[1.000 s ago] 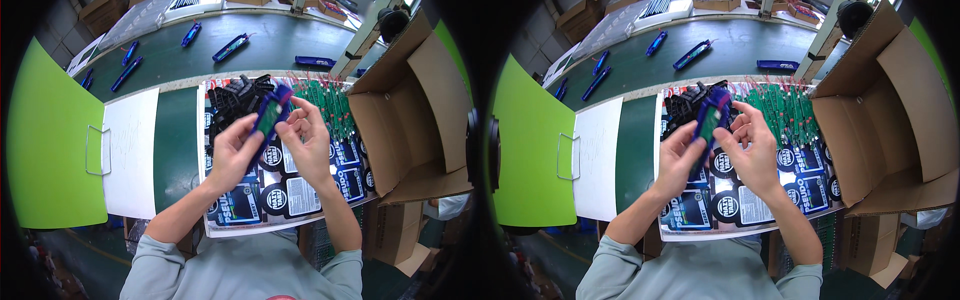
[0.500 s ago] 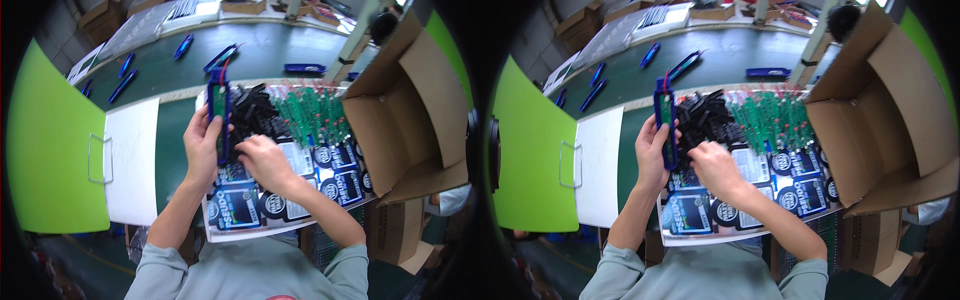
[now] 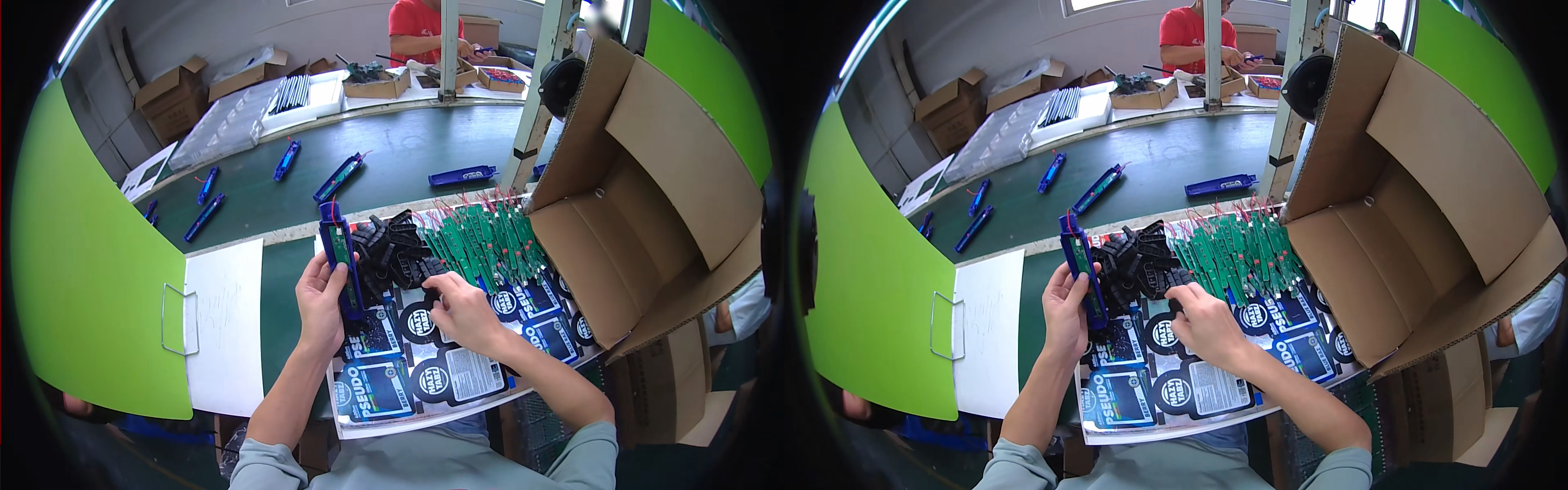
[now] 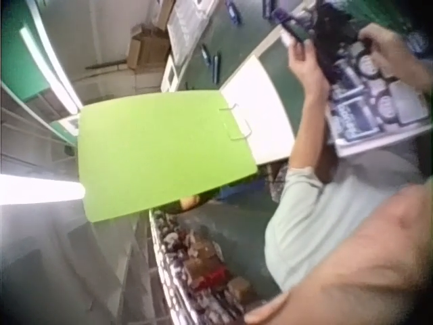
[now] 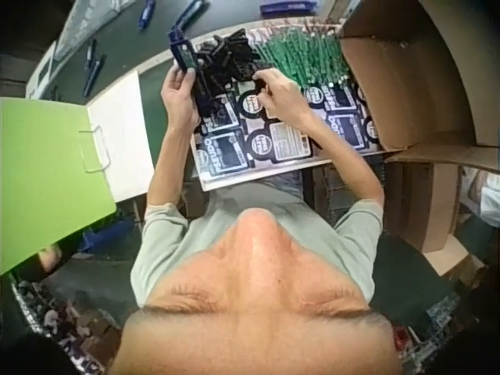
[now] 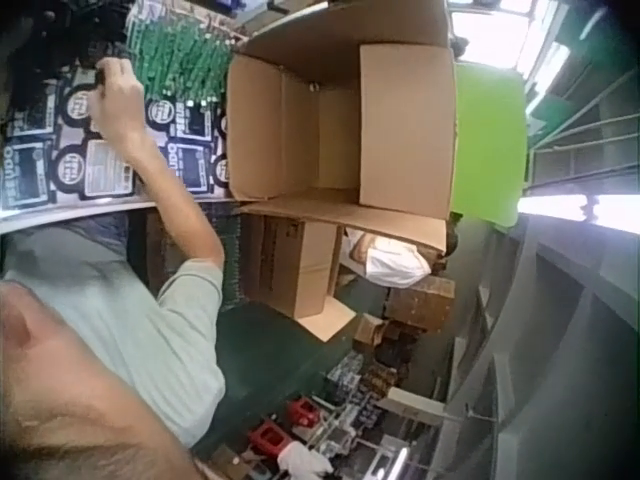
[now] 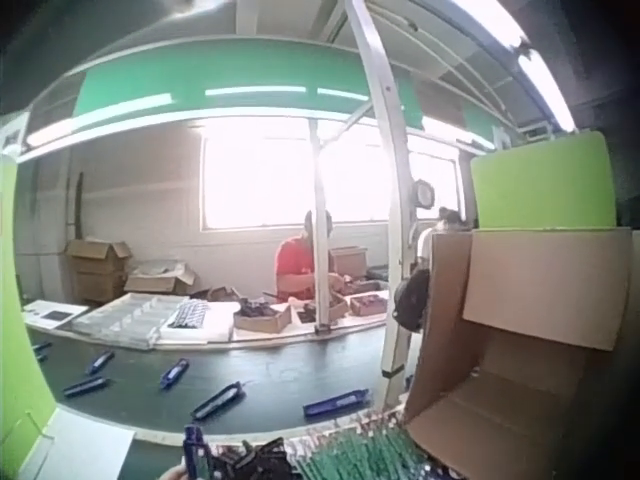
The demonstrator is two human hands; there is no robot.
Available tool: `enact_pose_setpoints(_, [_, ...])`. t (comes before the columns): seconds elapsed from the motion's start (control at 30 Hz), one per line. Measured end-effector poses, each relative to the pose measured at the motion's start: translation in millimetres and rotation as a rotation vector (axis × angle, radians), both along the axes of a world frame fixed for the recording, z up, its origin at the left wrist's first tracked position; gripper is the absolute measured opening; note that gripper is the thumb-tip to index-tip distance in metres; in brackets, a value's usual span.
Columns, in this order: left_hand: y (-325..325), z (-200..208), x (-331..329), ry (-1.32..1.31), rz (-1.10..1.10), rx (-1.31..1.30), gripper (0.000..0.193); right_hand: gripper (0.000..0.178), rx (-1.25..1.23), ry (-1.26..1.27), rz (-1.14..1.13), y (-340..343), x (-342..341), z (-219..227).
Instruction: The person picks up a blue plastic housing, inserts a black rubber piece, and then places a green circuit board into the housing. They press the components together and place the assembled unit onto a conveyor belt before repeating the process.
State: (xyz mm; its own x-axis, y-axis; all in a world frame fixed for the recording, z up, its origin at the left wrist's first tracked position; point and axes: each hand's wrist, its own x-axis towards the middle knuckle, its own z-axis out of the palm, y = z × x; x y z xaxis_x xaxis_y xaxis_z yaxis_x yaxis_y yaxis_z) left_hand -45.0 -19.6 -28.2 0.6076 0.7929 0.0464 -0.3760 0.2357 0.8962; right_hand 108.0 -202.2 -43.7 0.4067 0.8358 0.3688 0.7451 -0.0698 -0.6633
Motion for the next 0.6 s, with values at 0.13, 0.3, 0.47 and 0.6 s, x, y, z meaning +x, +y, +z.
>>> enact_pose_setpoints(0.13, [-2, 14, 3, 0.021, -0.033, -0.023, 0.026, 0.03, 0.053, 0.119, -0.013, -13, 9, -4])
enact_pose_setpoints(0.3, [14, 28, 31, 0.205, -0.153, 0.182, 0.027, 0.03, 0.252, -0.042, 0.059, -12, 6, -15])
enact_pose_setpoints(0.47, [42, 41, 106, 0.321, -0.222, 0.297, 0.032, 0.024, 0.273, -0.081, 0.079, -13, 8, -17])
enact_pose_setpoints(0.6, [60, 28, 197, 0.335, -0.283, 0.423, 0.033, 0.022, 0.284, -0.082, 0.099, -13, 7, -15])
